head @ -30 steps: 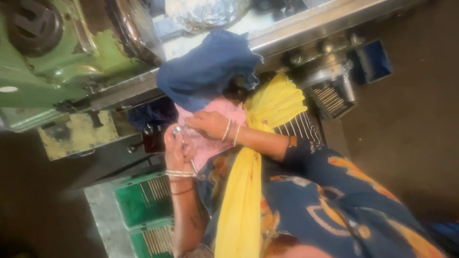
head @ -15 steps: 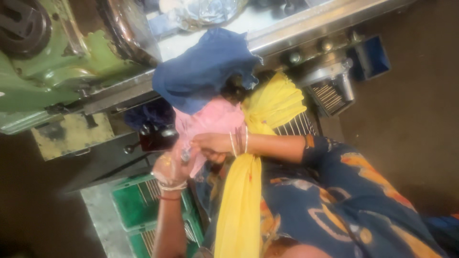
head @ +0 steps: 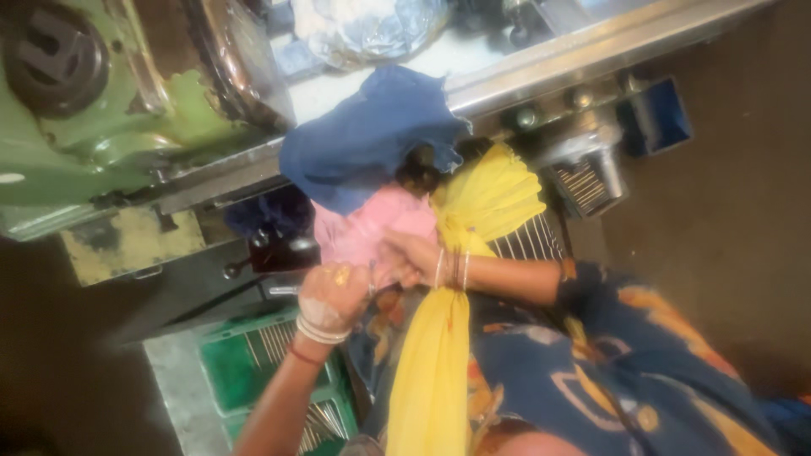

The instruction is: The person repeatedly inserts small metal rods into a green industrial machine and operates a lever to process them. The rods are taken from a green tray and placed back after processing.

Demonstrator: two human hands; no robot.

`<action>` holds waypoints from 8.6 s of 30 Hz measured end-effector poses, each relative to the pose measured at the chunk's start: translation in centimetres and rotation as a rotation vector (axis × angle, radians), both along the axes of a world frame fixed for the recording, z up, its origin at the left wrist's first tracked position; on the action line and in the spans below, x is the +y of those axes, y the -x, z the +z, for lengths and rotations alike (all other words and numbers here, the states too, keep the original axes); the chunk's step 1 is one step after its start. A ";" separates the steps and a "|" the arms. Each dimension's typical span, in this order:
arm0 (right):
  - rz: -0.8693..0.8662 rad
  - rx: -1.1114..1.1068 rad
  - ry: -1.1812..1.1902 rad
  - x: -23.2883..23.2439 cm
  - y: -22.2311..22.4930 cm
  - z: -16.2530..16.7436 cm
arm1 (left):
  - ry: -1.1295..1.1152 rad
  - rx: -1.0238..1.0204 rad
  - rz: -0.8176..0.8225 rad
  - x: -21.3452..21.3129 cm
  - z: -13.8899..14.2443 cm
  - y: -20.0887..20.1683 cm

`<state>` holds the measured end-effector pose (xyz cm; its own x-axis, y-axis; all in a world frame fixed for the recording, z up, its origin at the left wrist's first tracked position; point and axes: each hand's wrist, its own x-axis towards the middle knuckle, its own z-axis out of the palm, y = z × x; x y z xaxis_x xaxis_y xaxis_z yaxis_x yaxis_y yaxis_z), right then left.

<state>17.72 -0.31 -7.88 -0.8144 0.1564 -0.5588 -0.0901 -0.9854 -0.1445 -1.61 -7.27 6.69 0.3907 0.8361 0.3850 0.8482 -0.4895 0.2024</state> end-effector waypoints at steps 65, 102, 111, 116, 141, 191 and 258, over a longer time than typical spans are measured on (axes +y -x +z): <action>-0.505 -1.594 -2.073 45.6 -25.6 9.5 | 0.055 -1.782 1.072 54.4 -5.1 -6.1; 0.242 -1.680 -1.688 46.0 -24.9 16.9 | -0.016 -1.720 1.094 53.4 -5.0 -5.0; -0.091 -1.679 -1.997 45.7 -25.8 12.8 | 0.104 -1.515 1.220 52.8 -6.9 -4.7; -0.105 -1.653 -2.073 47.2 -26.5 12.8 | 0.165 -1.591 1.251 51.5 -6.1 -4.4; -0.428 -1.352 -2.143 43.8 -29.1 10.9 | -0.013 -2.420 0.679 52.9 -6.4 -3.3; 0.390 -0.001 -0.674 0.1 17.2 1.9 | -0.481 -0.295 0.817 -6.7 -10.1 8.3; 0.053 -0.133 -0.734 2.6 12.4 -1.3 | 0.289 -0.526 2.042 -44.3 -26.6 5.5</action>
<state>5.34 2.28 -9.17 -0.7639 0.4899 -0.4201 0.0187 -0.6339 -0.7732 -7.12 -51.53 -19.90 -0.9909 -0.1215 -0.0572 -0.1342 0.8972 0.4206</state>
